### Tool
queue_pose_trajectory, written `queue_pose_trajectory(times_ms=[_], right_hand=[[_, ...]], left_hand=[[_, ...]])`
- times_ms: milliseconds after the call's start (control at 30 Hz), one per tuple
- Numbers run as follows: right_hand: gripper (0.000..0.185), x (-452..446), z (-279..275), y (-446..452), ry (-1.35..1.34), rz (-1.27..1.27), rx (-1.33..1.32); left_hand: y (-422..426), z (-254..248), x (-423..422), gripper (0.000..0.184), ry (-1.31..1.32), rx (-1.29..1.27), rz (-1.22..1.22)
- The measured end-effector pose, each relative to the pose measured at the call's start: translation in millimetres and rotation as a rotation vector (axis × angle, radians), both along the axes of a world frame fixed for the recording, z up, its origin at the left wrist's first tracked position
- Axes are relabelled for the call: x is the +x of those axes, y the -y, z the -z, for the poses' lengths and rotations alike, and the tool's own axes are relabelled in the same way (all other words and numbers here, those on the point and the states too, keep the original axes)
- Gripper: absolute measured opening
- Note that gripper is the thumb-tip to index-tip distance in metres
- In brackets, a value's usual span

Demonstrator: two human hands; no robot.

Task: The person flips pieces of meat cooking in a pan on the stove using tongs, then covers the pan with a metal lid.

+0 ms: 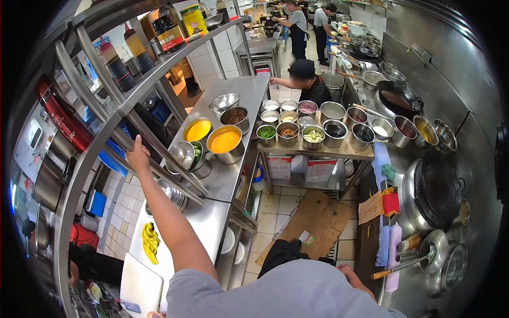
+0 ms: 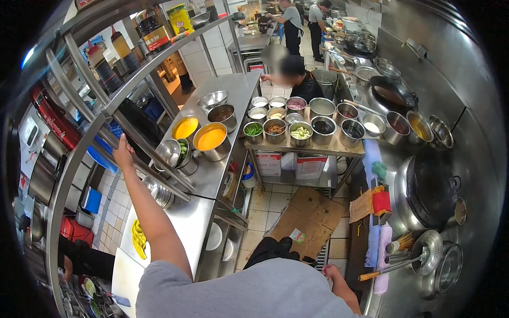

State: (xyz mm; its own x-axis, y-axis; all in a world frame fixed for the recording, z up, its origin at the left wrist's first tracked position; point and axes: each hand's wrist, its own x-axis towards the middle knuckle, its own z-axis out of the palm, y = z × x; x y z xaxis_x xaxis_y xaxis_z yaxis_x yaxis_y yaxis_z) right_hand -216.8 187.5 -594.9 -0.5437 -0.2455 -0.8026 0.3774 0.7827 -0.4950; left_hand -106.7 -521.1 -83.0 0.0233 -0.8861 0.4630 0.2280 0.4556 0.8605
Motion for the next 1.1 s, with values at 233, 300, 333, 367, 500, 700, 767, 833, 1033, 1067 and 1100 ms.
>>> queue_pose_trajectory(times_ms=[233,300,333,367,500,700,767,833,1033,1067,1100], right_hand=[[0.017,-9.4,37.2,0.7,-0.029,0.031,-0.041],[0.016,-14.2,44.8,-1.2,0.01,0.023,-0.086],[0.016,-16.3,48.8,-0.5,0.014,0.029,-0.081],[0.016,-19.1,51.5,1.0,0.036,0.035,-0.08],[0.016,-19.1,24.0,10.6,-0.001,0.009,-0.061],[0.017,-14.0,30.1,7.6,-0.014,0.036,-0.104],[0.016,-10.1,39.8,0.5,-0.034,0.046,-0.125],[0.016,-5.2,40.2,-6.2,-0.023,0.059,-0.116],[0.013,6.4,73.9,-23.3,-0.037,0.102,-0.124],[0.014,8.1,72.3,-26.1,-0.059,0.081,-0.115],[0.014,8.4,71.9,-25.6,-0.06,0.082,-0.116]], left_hand=[[-1.4,-1.1,1.2,0.023,0.022,-0.022,0.002],[-6.2,-2.4,-0.5,0.023,0.019,-0.02,-0.024],[-5.9,-1.2,-1.7,0.023,0.023,-0.015,-0.018],[-2.9,-0.1,-1.3,0.023,0.015,-0.011,-0.022],[7.5,4.8,2.5,0.024,0.018,0.004,0.007],[7.3,3.3,3.2,0.025,0.029,0.0,0.002],[9.5,4.4,2.2,0.025,0.044,0.007,0.0],[12.1,5.7,3.3,0.024,0.028,-0.001,0.009],[15.0,6.9,3.6,0.023,0.026,0.005,0.016],[16.6,7.2,4.5,0.023,0.027,-0.006,0.039],[18.4,7.8,4.5,0.023,0.027,-0.007,0.04]])
